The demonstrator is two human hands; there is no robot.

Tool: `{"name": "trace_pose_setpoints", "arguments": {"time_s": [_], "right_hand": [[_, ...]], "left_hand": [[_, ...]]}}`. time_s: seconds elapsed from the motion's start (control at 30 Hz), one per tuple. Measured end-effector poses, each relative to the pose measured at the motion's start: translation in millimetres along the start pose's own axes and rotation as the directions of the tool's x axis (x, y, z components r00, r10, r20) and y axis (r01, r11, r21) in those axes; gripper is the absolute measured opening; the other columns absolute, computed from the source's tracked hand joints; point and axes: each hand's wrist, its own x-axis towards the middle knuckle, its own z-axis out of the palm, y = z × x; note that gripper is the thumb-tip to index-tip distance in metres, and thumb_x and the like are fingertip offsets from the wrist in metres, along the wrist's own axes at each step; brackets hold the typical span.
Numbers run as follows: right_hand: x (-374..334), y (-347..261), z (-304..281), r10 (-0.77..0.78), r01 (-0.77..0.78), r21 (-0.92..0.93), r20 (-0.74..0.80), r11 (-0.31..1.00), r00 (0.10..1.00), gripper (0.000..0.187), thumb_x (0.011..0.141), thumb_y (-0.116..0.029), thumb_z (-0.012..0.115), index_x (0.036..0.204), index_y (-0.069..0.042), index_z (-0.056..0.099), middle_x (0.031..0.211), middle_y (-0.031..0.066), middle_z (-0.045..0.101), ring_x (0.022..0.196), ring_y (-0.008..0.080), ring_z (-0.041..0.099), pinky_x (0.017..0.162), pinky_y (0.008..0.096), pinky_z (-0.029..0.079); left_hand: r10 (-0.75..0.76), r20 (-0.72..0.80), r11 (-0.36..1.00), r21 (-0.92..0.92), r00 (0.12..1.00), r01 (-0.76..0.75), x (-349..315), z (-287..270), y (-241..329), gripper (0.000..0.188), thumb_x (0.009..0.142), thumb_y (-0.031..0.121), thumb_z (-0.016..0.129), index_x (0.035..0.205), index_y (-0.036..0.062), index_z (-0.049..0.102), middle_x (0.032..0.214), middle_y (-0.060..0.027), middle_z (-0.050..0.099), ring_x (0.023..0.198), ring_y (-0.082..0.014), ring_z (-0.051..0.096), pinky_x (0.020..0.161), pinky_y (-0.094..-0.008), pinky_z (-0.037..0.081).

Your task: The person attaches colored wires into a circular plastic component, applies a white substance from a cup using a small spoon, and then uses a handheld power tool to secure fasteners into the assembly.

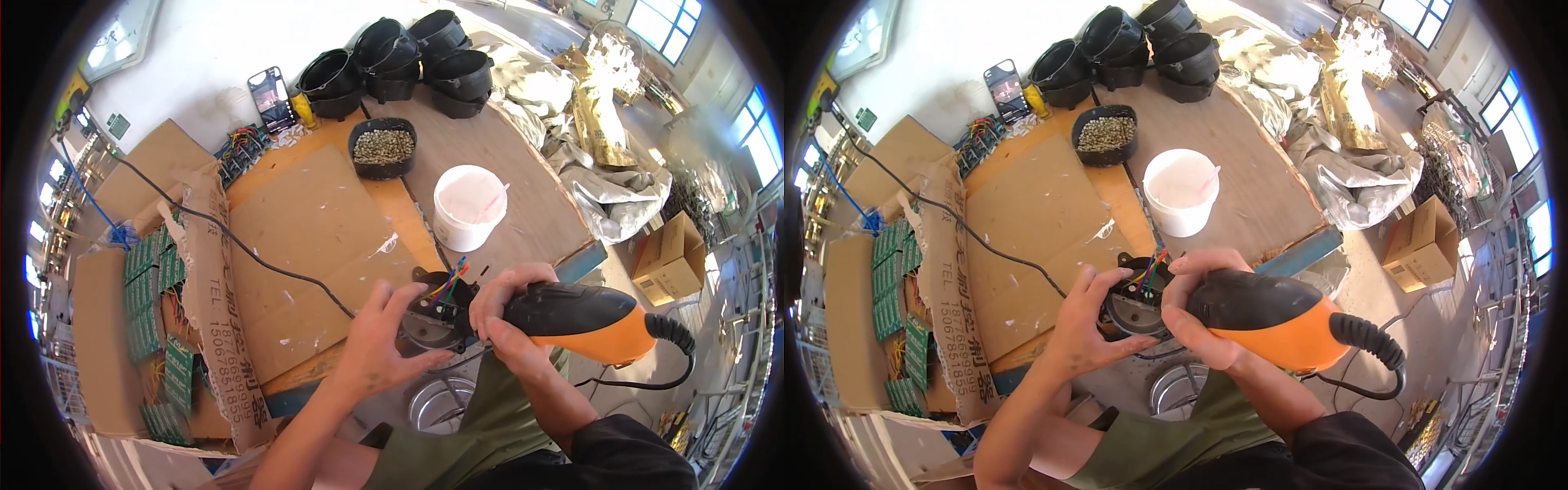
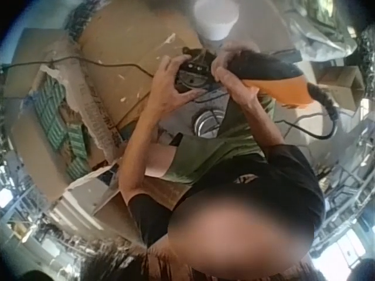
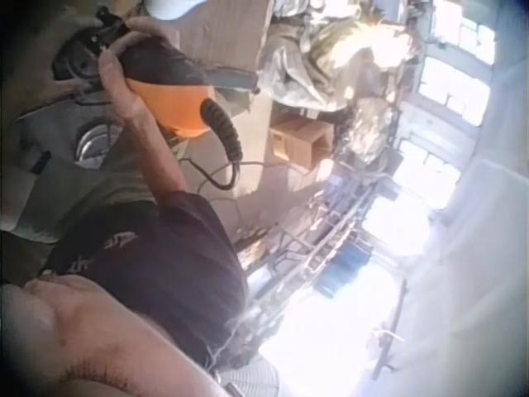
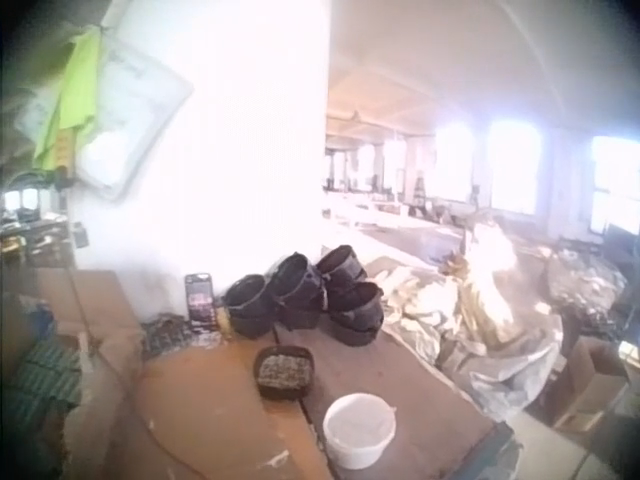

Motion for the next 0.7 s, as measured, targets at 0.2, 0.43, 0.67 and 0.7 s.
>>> {"name": "trace_pose_setpoints", "arguments": {"time_s": [0.2, 0.43, 0.67, 0.7], "right_hand": [[-0.2, 2.2, -2.1, -0.011, 0.011, -0.017, 0.039, 1.000, 0.999, 0.048, 0.082, -0.007, 0.068, 0.123, -0.005, 0.043, 0.068, 0.0052, 0.053, 0.058, 0.0160, 0.053, 0.058, 0.0321, 0.048], [-1.2, -2.2, -4.1, 0.047, -0.043, -0.047, 0.095, 0.998, 0.994, 0.048, 0.080, -0.005, 0.069, 0.121, -0.005, 0.044, 0.068, 0.0057, 0.054, 0.059, 0.0164, 0.054, 0.060, 0.0321, 0.048], [11.8, -14.1, -7.3, -0.054, 0.130, -0.217, 0.327, 0.967, 0.944, 0.046, 0.076, 0.007, 0.072, 0.117, -0.004, 0.053, 0.068, 0.0052, 0.065, 0.057, 0.0098, 0.060, 0.054, 0.0250, 0.046], [11.5, -12.8, -6.8, -0.058, 0.124, -0.196, 0.313, 0.973, 0.948, 0.046, 0.076, 0.007, 0.071, 0.117, -0.004, 0.053, 0.068, 0.0050, 0.065, 0.057, 0.0097, 0.060, 0.055, 0.0249, 0.046]], "left_hand": [[0.017, -0.016, 1.000, 0.013, 1.000, -0.017, -1.8, 3.2, -2.5, 0.081, 0.063, 0.038, 0.090, 0.129, 0.0083, 0.053, 0.094, -0.0126, 0.045, 0.077, -0.0290, 0.053, 0.067, -0.0401, 0.046], [0.030, -0.022, 0.999, 0.024, 0.999, -0.029, -2.7, 3.4, -3.4, 0.080, 0.062, 0.037, 0.090, 0.127, 0.0080, 0.054, 0.093, -0.0129, 0.046, 0.076, -0.0296, 0.053, 0.066, -0.0405, 0.046], [0.044, -0.036, 0.999, 0.023, 0.998, -0.044, -2.6, 3.0, -1.9, 0.078, 0.062, 0.035, 0.091, 0.126, 0.0083, 0.055, 0.093, -0.0128, 0.045, 0.077, -0.0298, 0.052, 0.066, -0.0403, 0.045], [0.045, -0.040, 0.999, 0.021, 0.998, -0.045, -2.7, 3.9, -2.8, 0.078, 0.062, 0.035, 0.091, 0.126, 0.0083, 0.055, 0.093, -0.0128, 0.045, 0.077, -0.0297, 0.052, 0.066, -0.0403, 0.045]]}}
